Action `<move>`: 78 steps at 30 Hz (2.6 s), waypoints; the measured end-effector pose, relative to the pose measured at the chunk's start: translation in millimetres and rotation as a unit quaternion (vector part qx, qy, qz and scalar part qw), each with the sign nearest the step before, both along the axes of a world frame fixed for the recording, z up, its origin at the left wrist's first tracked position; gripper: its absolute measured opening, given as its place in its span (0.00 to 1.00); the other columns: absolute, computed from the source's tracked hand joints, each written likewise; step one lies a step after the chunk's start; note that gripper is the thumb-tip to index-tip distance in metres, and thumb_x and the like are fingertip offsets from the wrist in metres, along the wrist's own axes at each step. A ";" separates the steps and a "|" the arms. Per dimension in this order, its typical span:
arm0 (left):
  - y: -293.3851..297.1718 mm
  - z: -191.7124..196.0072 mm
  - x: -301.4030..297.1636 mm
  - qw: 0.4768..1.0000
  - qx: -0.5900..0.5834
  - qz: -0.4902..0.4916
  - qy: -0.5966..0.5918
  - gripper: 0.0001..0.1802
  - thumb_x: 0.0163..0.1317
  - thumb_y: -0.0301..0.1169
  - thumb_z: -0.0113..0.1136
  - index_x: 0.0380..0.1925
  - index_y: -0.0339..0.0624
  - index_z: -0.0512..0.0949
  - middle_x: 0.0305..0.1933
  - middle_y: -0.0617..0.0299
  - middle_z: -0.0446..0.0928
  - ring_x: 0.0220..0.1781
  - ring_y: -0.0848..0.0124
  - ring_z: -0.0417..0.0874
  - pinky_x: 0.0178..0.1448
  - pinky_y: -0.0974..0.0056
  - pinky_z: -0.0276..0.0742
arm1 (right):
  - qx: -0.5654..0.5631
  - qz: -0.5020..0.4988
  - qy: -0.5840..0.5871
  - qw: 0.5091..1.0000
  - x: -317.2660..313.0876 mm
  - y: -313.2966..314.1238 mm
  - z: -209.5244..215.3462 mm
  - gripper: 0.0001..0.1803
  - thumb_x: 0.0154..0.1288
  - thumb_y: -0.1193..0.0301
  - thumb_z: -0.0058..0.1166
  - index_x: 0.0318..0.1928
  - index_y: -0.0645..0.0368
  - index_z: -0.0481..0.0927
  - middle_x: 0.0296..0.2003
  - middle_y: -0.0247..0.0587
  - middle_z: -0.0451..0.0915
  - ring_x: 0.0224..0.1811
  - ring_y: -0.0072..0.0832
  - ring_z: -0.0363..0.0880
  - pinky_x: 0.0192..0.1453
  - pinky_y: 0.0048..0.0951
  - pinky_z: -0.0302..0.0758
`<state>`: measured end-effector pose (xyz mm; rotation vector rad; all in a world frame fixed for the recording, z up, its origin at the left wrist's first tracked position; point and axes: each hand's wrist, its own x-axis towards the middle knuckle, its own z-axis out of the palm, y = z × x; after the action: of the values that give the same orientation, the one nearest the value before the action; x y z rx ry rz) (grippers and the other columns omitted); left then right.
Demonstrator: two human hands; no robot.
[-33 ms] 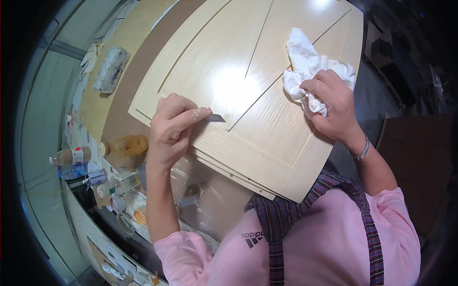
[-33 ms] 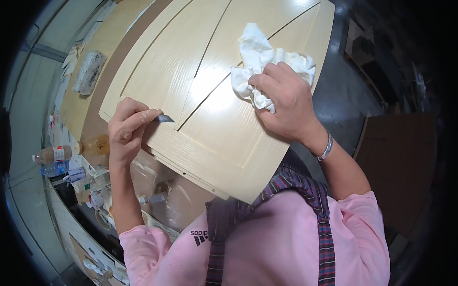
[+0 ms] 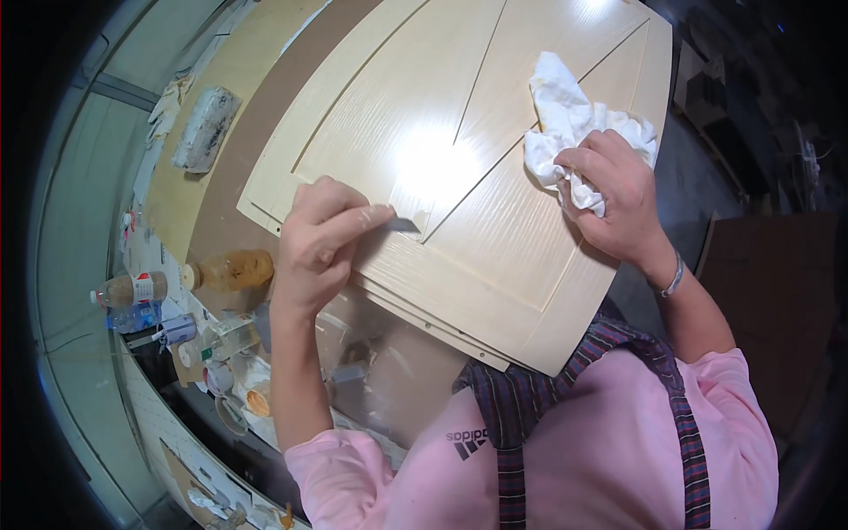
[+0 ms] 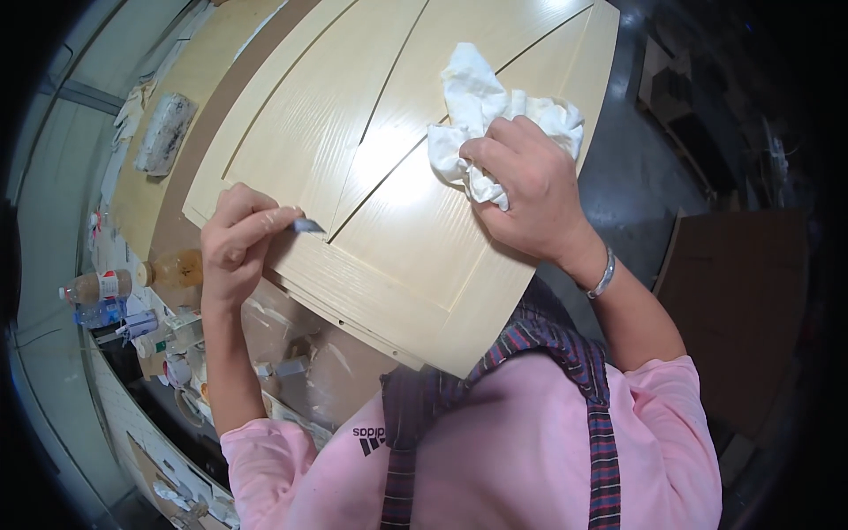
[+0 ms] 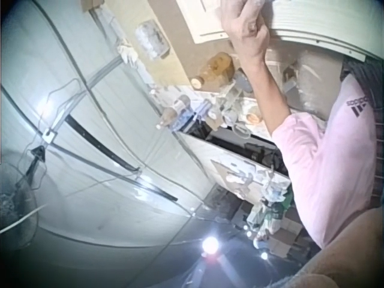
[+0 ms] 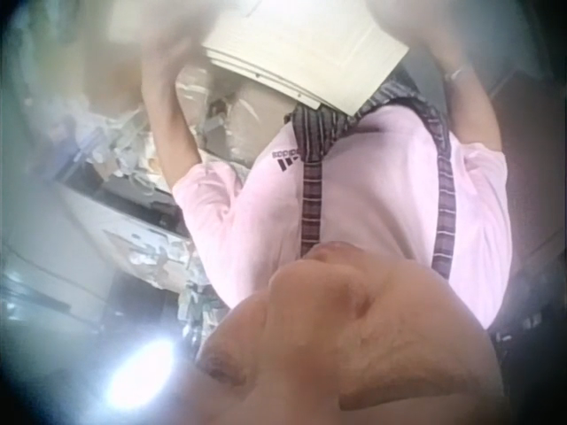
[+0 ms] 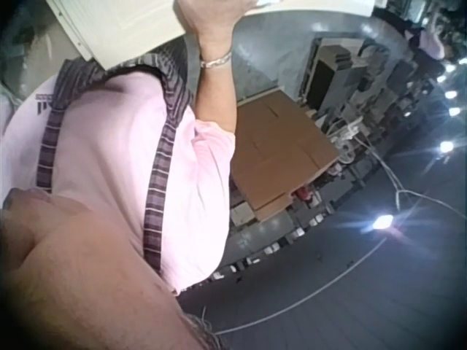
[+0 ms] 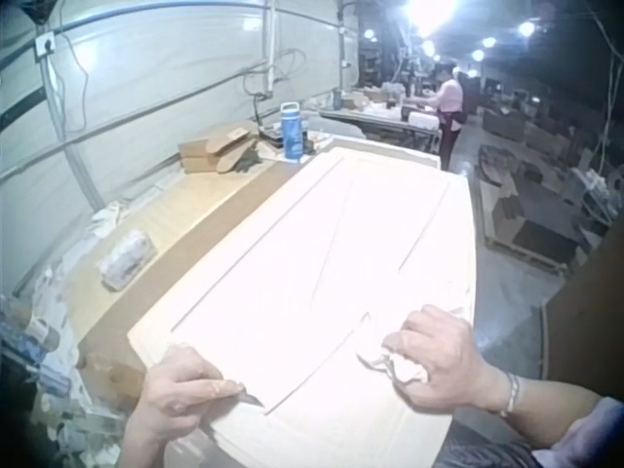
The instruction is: The person mixes a light-colored paste in a cup using a scraper, applies the paste into the grooves and joints of a wooden panel, and wipes the excess with a cloth. They use a sanding block to smooth the edges and surface of the panel before wiping it again.
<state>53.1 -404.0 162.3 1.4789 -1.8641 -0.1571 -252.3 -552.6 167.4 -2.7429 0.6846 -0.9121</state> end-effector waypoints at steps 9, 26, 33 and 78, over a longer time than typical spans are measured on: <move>-0.1 3.2 -5.1 0.998 -0.017 -0.028 -0.056 0.17 0.46 0.18 0.64 0.38 0.46 0.87 0.29 0.64 0.76 0.35 0.65 0.76 0.41 0.62 0.64 | -0.003 -0.003 -0.014 1.000 2.4 0.3 1.1 0.12 0.47 0.75 0.62 0.36 0.58 0.80 0.28 0.42 0.73 0.31 0.41 0.74 0.34 0.40 0.71; 0.5 3.7 -12.5 1.000 0.010 0.008 -0.007 0.12 0.48 0.20 0.64 0.32 0.46 0.87 0.25 0.64 0.71 0.32 0.66 0.72 0.39 0.63 0.60 | -0.005 -0.004 0.001 1.000 1.1 1.1 0.6 0.15 0.46 0.81 0.63 0.39 0.60 0.81 0.30 0.44 0.76 0.32 0.41 0.76 0.35 0.36 0.72; -3.3 0.8 -8.1 1.000 -0.007 -0.003 -0.013 0.15 0.42 0.19 0.62 0.31 0.47 0.87 0.25 0.65 0.71 0.31 0.66 0.71 0.39 0.62 0.58 | 0.002 -0.001 -0.001 1.000 2.3 1.5 1.0 0.16 0.46 0.81 0.64 0.39 0.60 0.82 0.30 0.44 0.76 0.33 0.41 0.76 0.35 0.36 0.72; 28.6 11.7 -88.8 0.983 -0.033 0.168 -0.061 0.07 0.46 0.15 0.65 0.23 0.38 0.78 0.22 0.55 0.70 0.26 0.60 0.74 0.31 0.59 0.68 | 0.031 0.054 0.004 0.998 -3.1 -4.5 5.0 0.13 0.47 0.77 0.62 0.37 0.59 0.81 0.29 0.43 0.74 0.31 0.42 0.72 0.32 0.39 0.68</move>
<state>-35.7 -375.4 174.0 1.7636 -1.6657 0.1574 -255.4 -557.2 172.5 -2.7004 0.5496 -0.8427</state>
